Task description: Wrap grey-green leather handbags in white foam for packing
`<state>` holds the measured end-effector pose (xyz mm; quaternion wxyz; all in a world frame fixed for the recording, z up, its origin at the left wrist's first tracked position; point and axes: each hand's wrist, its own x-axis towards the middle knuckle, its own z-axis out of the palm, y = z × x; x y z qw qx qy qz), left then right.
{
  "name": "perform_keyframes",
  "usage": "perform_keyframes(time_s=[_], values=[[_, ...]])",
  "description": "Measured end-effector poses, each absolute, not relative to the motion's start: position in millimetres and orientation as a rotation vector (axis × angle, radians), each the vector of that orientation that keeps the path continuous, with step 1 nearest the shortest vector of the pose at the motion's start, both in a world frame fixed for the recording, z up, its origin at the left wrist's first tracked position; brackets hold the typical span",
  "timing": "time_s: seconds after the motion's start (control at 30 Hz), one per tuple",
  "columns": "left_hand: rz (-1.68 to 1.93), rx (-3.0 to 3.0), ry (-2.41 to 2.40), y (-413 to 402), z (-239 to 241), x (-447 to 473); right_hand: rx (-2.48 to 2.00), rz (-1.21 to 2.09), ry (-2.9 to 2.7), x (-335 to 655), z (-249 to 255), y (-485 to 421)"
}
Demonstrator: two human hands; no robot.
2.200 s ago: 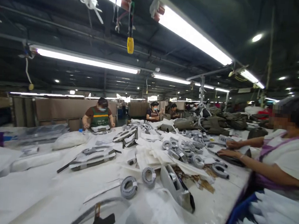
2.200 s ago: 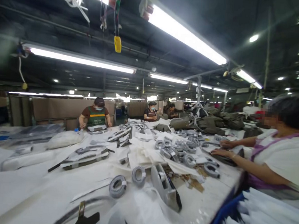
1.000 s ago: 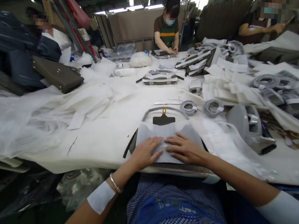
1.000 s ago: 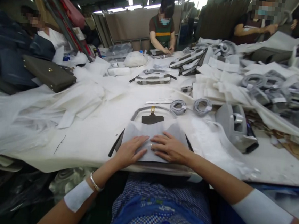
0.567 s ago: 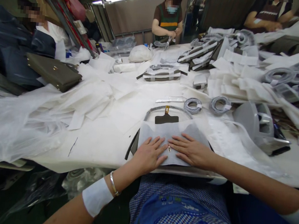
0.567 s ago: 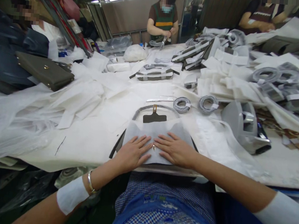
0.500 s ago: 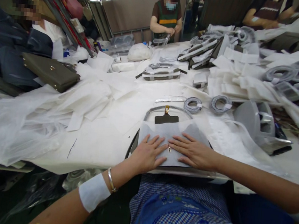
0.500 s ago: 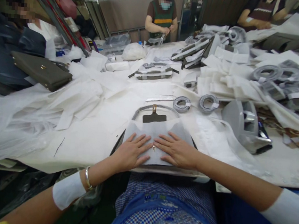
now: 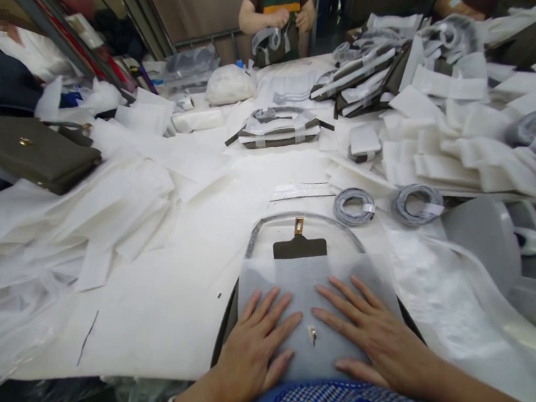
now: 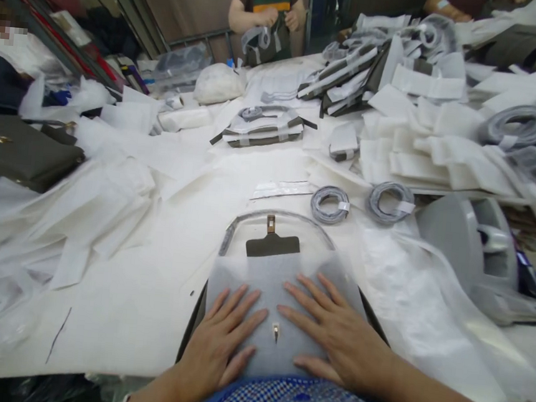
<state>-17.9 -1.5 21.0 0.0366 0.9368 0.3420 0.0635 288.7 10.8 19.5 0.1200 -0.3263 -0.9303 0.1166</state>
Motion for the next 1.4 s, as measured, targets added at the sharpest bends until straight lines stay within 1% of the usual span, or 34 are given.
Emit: perform_keyframes(time_s=[0.13,0.23,0.3,0.43,0.53,0.67,0.87,1.0,1.1,1.2,1.3,1.4], values=[[0.361,2.897,1.037,7.8,7.8,-22.1,-0.967,0.231,-2.709,291.8,9.4,16.1],[0.447,2.875,1.036,20.3,13.9,-19.9,-0.998,0.145,-2.664,292.2,8.1,23.7],[0.456,2.843,1.089,31.4,24.1,-15.6,-1.076,0.138,-2.651,290.7,11.5,32.5],[0.351,2.763,1.265,52.8,39.1,-4.5,-1.229,0.134,-2.664,284.0,19.8,54.2],[0.297,2.705,1.290,62.2,41.3,1.1,-1.261,0.165,-2.640,279.2,24.3,65.0],[0.217,2.583,1.326,69.1,47.8,3.1,-1.328,0.319,-2.652,276.6,36.0,71.4],[-0.030,2.438,1.288,82.2,61.2,2.4,-1.294,0.469,-2.681,274.5,48.4,84.0],[0.038,2.460,1.242,82.1,57.6,0.2,-1.229,0.426,-2.648,275.4,41.8,79.2],[0.244,2.545,1.219,74.3,58.3,-2.2,-1.201,0.329,-2.590,278.3,42.3,69.4],[0.389,2.568,1.216,67.6,64.0,-3.1,-1.209,0.370,-2.573,279.2,48.0,67.6],[0.340,2.538,1.264,68.0,65.4,-1.8,-1.239,0.478,-2.604,275.4,49.2,76.0],[0.180,2.559,1.305,74.8,57.7,0.6,-1.263,0.458,-2.663,270.3,43.6,84.7]])
